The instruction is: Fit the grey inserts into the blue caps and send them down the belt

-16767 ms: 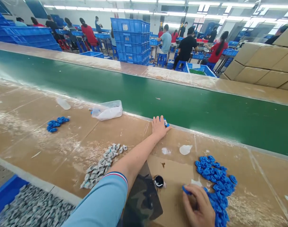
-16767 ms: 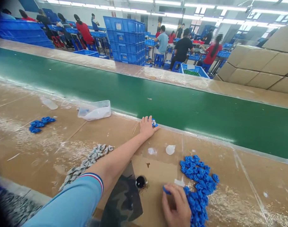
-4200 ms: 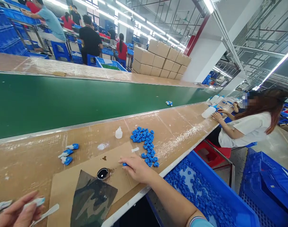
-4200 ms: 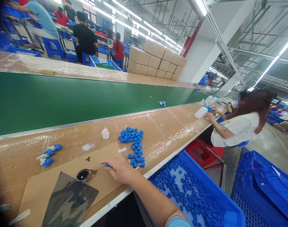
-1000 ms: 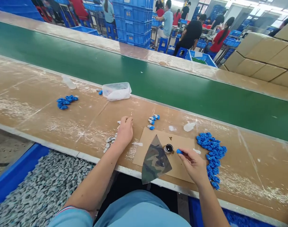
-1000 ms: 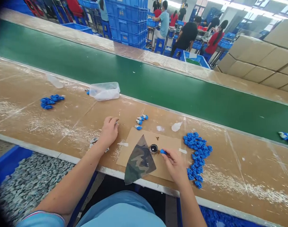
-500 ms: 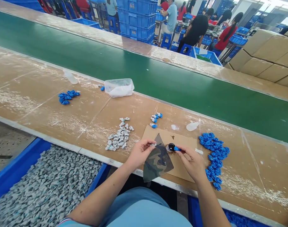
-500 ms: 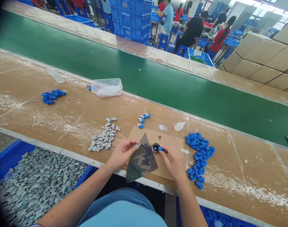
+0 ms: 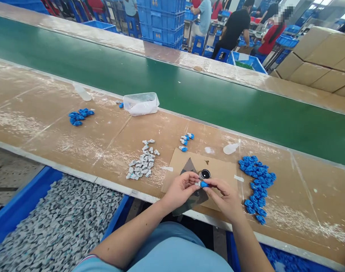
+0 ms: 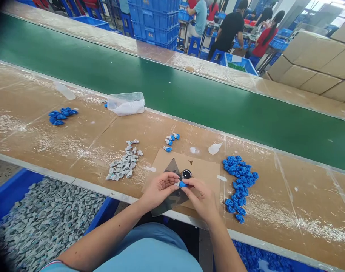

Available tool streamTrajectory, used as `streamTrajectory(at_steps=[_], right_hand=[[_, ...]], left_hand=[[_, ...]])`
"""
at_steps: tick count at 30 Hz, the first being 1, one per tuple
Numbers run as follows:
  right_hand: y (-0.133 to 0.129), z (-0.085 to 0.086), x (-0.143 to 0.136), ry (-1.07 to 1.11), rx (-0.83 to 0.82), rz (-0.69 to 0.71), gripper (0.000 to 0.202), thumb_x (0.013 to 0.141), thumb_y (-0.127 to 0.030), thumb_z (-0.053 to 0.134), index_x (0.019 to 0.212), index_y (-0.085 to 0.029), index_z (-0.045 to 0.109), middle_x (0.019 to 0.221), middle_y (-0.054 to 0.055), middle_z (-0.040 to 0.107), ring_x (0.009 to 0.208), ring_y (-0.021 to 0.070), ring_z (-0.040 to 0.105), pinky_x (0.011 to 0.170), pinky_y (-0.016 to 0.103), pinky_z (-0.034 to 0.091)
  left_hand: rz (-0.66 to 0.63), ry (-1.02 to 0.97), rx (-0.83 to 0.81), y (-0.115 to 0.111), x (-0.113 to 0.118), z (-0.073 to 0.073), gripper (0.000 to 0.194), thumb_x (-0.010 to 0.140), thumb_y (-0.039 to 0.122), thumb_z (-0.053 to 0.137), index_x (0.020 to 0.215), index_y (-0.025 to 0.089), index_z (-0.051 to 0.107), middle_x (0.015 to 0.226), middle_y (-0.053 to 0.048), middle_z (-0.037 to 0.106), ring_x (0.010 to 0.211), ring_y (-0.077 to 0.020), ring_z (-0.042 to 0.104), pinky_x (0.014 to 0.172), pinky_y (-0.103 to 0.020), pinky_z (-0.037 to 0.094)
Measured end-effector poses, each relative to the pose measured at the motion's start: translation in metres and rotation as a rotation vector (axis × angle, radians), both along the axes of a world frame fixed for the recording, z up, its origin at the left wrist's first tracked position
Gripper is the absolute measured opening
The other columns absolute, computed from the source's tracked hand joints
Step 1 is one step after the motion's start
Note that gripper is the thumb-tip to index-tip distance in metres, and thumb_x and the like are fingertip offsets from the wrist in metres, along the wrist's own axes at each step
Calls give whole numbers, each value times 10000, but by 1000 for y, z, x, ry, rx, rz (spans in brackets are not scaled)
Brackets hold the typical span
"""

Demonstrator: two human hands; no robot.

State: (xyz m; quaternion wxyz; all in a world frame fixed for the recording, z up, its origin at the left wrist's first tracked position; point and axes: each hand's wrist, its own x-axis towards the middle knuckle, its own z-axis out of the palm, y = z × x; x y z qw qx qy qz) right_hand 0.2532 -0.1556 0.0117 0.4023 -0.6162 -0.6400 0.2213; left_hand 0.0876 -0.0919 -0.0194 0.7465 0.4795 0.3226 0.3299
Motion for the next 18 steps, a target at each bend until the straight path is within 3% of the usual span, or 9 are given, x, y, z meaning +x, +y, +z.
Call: streamTrajectory(at_steps=[6,10,14,18], right_hand=[[1,8,2,-3,17,116,118,825,-256,650,915,-266,725,797,18,741,729,159,688,665,269,566],[-5,4,-2,26,54,85,104,816,-273,665,890,-273,738,719,7,728,641,147,671,584,247,548],[-11,-4,-10,19,41,-35,132,837,-274,637,920,-271,740,802,25,748,699,165,690,634,280,565],[-18,0,8,-108,-9,27,202,873,-314,580,1017,-280,716,943,33,750,854,193,689,757,338,557]], left_hand=[[-144,82,196,5,-6,10,142,752,199,662,875,167,598,842,-35,672,819,-145,639,790,-287,502],[-111,46,78,1,-5,13,240,726,260,706,890,176,552,802,-21,652,791,-142,640,747,-272,501],[-65,30,2,-5,-1,13,285,717,332,723,850,184,520,791,-11,631,784,-136,633,740,-261,494],[-71,122,109,11,-5,13,209,738,309,675,842,186,541,794,-14,631,764,-134,620,721,-261,495]])
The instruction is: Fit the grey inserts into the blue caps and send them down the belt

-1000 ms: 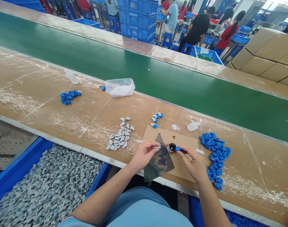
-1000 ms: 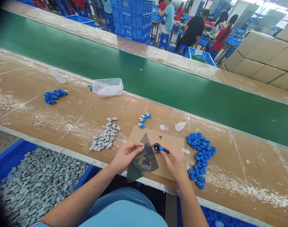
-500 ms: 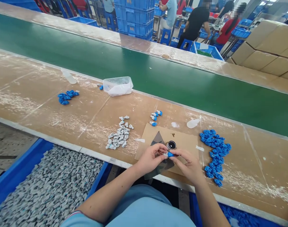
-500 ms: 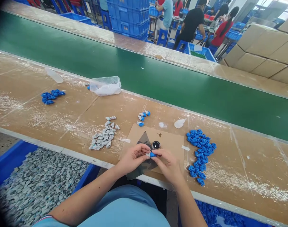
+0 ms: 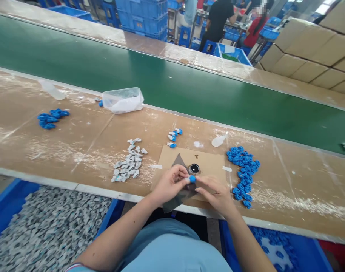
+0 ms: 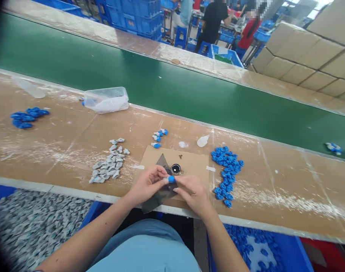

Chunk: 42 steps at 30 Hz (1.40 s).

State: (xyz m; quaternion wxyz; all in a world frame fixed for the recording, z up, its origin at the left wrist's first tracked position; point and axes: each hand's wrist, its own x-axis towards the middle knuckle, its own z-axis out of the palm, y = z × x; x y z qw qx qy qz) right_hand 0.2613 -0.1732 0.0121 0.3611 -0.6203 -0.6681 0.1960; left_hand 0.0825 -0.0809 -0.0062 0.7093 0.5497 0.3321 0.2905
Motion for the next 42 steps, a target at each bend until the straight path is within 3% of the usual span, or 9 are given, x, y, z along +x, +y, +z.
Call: streamTrajectory(at_steps=[6,11,14,18,23,30,34,37,42], right_hand=[[-33,14,78,-471,-132,-209,175,835,-339,578,791,-267,731,733,30,741,689,226,653,649,367,505],[-47,-6,111,-656,-222,-154,132,751,-336,617,782,-276,730,719,34,742,637,248,657,571,362,487],[-40,-15,111,-596,-130,-186,237,787,-442,552,776,-277,721,689,53,715,578,239,641,493,351,470],[-27,-13,105,-428,9,-253,416,810,-613,465,801,-278,712,701,68,670,520,212,613,441,343,473],[-17,-15,89,-129,-39,-338,419,745,-643,556,828,-249,671,680,55,678,532,197,642,468,310,525],[-2,-18,52,95,14,-290,295,770,-502,632,836,-220,690,802,77,701,660,183,677,582,285,580],[4,-14,35,52,47,-214,223,840,-410,581,822,-224,702,873,94,713,817,207,687,689,319,593],[6,-15,26,49,18,-173,226,874,-360,543,976,-227,694,970,94,718,899,211,682,772,357,585],[14,-12,15,17,46,-175,226,861,-312,567,1036,-249,696,994,75,711,864,188,685,752,327,584]], left_hand=[[277,316,273,69,-4,-3,132,707,221,639,814,188,570,777,-8,630,760,-153,611,761,-303,504],[325,405,313,93,8,-5,187,713,86,577,882,165,566,844,-36,656,782,-152,639,776,-309,518],[343,438,406,89,3,-5,241,720,51,551,931,166,572,917,-57,658,778,-153,637,764,-312,522],[395,612,602,82,-31,-3,210,735,76,564,914,181,598,922,-67,645,831,-191,612,789,-342,498],[513,917,721,82,-72,1,72,751,137,599,796,192,595,818,-72,622,859,-254,562,841,-414,427],[408,1085,817,85,-62,-8,47,777,171,593,746,200,613,786,-106,615,856,-294,530,811,-425,411],[402,983,843,83,-60,-7,167,802,111,488,770,199,626,792,-110,620,845,-286,546,831,-442,424],[450,743,796,75,-60,-5,184,822,148,463,846,207,636,868,-88,633,886,-248,569,845,-401,452],[377,323,439,39,-42,-6,134,796,254,546,850,194,654,853,-51,663,816,-181,613,779,-312,499]])
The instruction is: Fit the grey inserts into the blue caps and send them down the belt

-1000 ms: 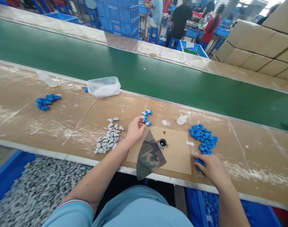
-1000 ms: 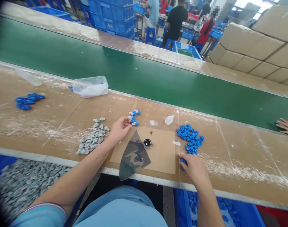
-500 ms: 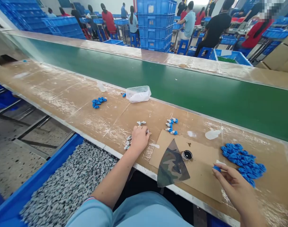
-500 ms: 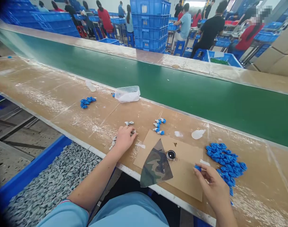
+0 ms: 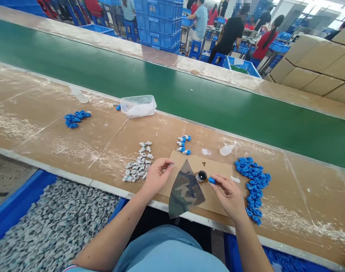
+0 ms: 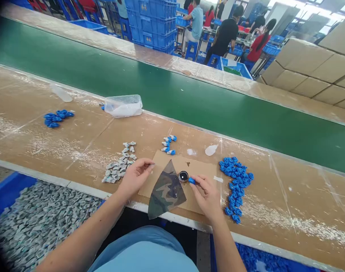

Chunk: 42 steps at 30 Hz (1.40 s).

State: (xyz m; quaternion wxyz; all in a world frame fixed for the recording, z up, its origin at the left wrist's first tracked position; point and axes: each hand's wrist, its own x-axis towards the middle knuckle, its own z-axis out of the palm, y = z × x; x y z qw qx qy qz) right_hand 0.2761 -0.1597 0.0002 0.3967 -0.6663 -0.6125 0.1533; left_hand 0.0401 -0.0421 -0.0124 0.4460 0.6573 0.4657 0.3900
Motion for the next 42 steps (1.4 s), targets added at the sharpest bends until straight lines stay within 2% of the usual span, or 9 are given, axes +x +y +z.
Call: streamTrajectory(at_steps=[3,6,11,17,23,31,37,42], right_hand=[[6,4,-2,-67,-1,10,211,867,-293,556,1016,-265,702,935,51,733,825,188,695,724,322,583],[10,6,-3,-111,-8,25,194,870,-294,555,994,-252,697,914,46,746,820,201,702,720,332,583],[13,8,-3,-162,-5,71,197,888,-289,528,989,-257,694,951,44,745,880,208,700,762,342,579],[13,9,-4,-152,12,70,193,881,-270,543,997,-259,697,960,43,744,876,201,701,761,330,577],[8,7,-4,-66,31,39,169,856,-269,585,971,-252,706,915,42,747,812,190,703,715,314,583],[2,12,-24,100,-1,163,172,828,-219,624,970,-263,711,918,36,746,831,178,703,764,308,586],[2,13,-22,161,-23,247,156,817,-221,651,938,-272,734,841,29,750,764,168,704,670,273,588],[-4,6,-27,190,34,170,176,808,-199,662,945,-276,741,817,24,750,711,155,698,638,258,576]], left_hand=[[-123,-183,-218,-22,17,-5,132,763,273,603,828,184,675,813,-48,672,766,-164,620,732,-285,509],[-200,-229,-302,-36,29,-10,140,757,278,621,829,179,689,817,-52,672,756,-159,617,709,-277,512],[-219,-191,-264,-42,35,-14,123,759,258,626,826,189,702,855,-62,679,824,-179,618,762,-300,509],[-221,-299,-444,-46,38,-18,194,727,278,678,885,165,674,772,-33,670,728,-151,622,723,-285,519],[-225,-421,-535,-50,42,-13,250,701,325,719,876,155,663,814,-35,676,776,-154,637,781,-301,525],[-315,-487,-538,-53,48,-8,297,712,312,726,947,165,620,898,-55,675,883,-171,635,844,-325,512],[-427,-322,-378,-49,42,-1,237,757,218,666,985,179,616,886,-48,689,852,-165,648,816,-306,505],[-360,-414,-477,-55,48,3,236,734,290,704,894,168,579,834,-40,663,816,-150,639,769,-279,508]])
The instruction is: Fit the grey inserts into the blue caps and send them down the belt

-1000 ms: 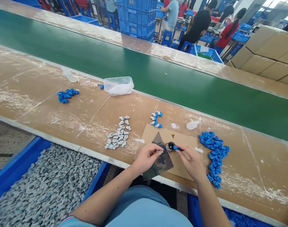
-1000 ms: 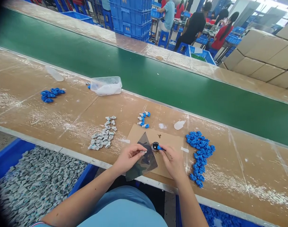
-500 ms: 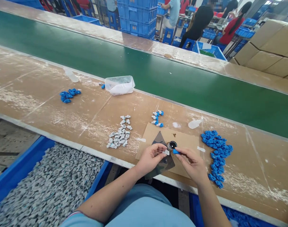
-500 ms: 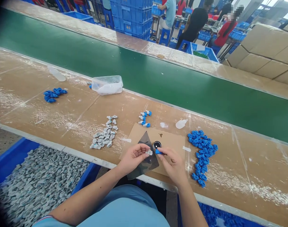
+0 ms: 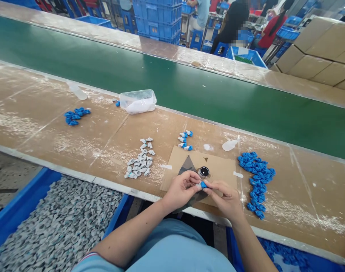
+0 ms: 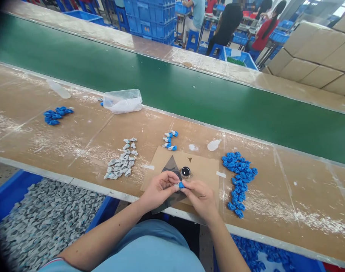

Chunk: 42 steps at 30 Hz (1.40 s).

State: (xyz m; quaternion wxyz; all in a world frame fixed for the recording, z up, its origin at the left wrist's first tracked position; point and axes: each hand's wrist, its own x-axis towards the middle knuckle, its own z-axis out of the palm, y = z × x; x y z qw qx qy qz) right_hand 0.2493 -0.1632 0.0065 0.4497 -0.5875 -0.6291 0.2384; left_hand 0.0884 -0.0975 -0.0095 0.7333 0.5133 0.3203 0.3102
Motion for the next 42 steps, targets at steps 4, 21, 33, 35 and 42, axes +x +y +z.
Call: streamTrajectory(at_steps=[4,21,33,35,42], right_hand=[[-7,6,11,-120,6,17,215,844,-244,622,1035,-272,717,912,41,752,804,177,694,718,301,564],[-57,-6,125,-642,-435,-172,274,768,-420,531,887,-245,706,856,71,745,679,250,696,572,352,555],[-17,-8,73,-237,-180,-214,309,837,-484,525,916,-226,677,878,82,727,699,195,691,637,291,581],[-13,-7,64,-147,-209,-198,303,870,-456,512,969,-212,663,855,80,720,685,179,684,627,282,584],[3,0,37,-164,-87,-143,249,873,-392,549,995,-227,689,907,88,686,807,179,662,679,293,576]], left_hand=[[-11,23,-22,4,1,5,248,732,334,700,869,170,574,824,-38,654,800,-150,631,751,-283,514],[429,834,543,129,-23,10,256,750,22,537,955,161,600,1020,-84,663,864,-173,638,828,-320,503],[384,1222,704,124,-71,9,125,786,86,510,797,168,603,876,-132,626,929,-288,562,889,-430,408],[445,1108,732,118,-69,12,148,795,93,491,834,165,614,910,-130,622,936,-274,562,883,-416,422],[279,427,491,64,-52,15,147,789,258,583,850,196,701,883,-61,680,862,-191,617,818,-321,493]])
